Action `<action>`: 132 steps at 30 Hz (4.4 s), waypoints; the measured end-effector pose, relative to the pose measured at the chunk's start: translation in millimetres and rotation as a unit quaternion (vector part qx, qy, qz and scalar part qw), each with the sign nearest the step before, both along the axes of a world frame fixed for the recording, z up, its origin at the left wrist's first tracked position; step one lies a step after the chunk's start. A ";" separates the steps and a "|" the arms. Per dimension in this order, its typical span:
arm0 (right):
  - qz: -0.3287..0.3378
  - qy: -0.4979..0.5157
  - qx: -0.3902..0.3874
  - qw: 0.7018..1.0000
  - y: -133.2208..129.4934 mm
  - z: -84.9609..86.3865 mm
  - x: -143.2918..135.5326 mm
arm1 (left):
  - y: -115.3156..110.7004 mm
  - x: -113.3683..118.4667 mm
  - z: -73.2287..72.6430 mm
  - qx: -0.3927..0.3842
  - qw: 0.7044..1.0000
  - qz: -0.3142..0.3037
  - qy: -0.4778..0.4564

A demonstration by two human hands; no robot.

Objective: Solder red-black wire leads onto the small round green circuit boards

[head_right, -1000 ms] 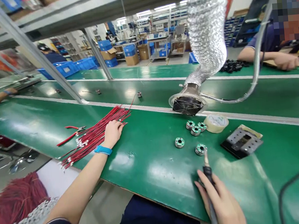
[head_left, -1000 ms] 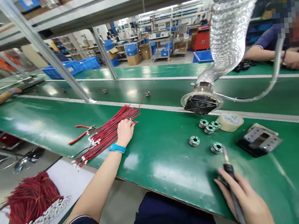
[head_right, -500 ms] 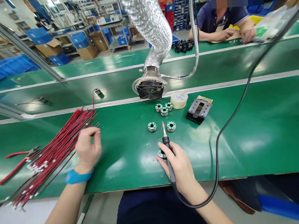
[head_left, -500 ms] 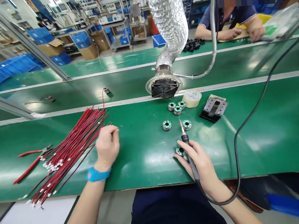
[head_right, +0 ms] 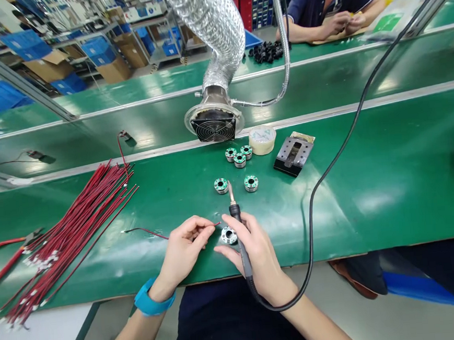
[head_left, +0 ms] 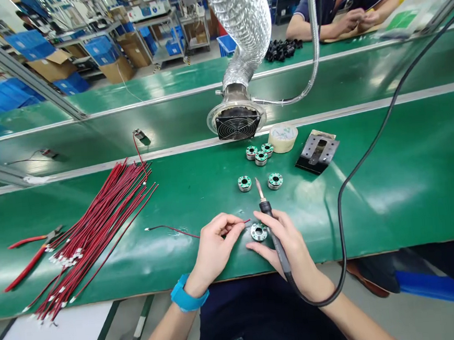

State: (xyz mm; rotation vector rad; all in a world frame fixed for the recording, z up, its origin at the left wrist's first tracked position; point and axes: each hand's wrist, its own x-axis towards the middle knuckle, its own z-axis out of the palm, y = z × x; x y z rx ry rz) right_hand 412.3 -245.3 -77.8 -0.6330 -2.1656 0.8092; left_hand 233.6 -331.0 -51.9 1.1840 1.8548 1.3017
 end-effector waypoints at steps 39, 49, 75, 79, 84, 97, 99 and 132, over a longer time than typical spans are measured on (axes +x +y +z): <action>-0.095 0.244 -0.228 0.938 -7.9 -7.3 35.2 | 4.4 47.6 -7.4 0.112 0.960 0.056 0.251; -0.111 0.307 -0.257 0.910 -9.3 -7.1 32.5 | 4.8 47.6 -6.7 0.112 0.959 0.053 0.256; -0.118 0.312 -0.260 0.906 -6.4 -8.5 28.1 | 6.1 46.4 -0.7 0.096 0.956 0.045 0.273; -0.112 0.291 -0.259 0.914 -5.5 -3.6 27.5 | 6.8 45.5 -1.0 0.090 0.955 0.045 0.281; -0.115 0.233 -0.235 0.937 -4.6 3.2 28.7 | 8.0 44.4 1.4 0.087 0.954 0.042 0.285; -0.074 -0.057 0.115 0.989 84.5 23.1 -3.1 | 5.9 33.2 2.8 0.060 0.945 -0.025 0.320; -0.057 -0.069 0.122 0.988 93.8 21.2 -9.5 | 3.0 22.1 6.0 0.020 0.932 -0.086 0.353; 0.002 -0.025 0.131 0.991 107.7 -32.8 -2.9 | -14.5 -207.0 18.0 -0.226 0.811 0.284 0.458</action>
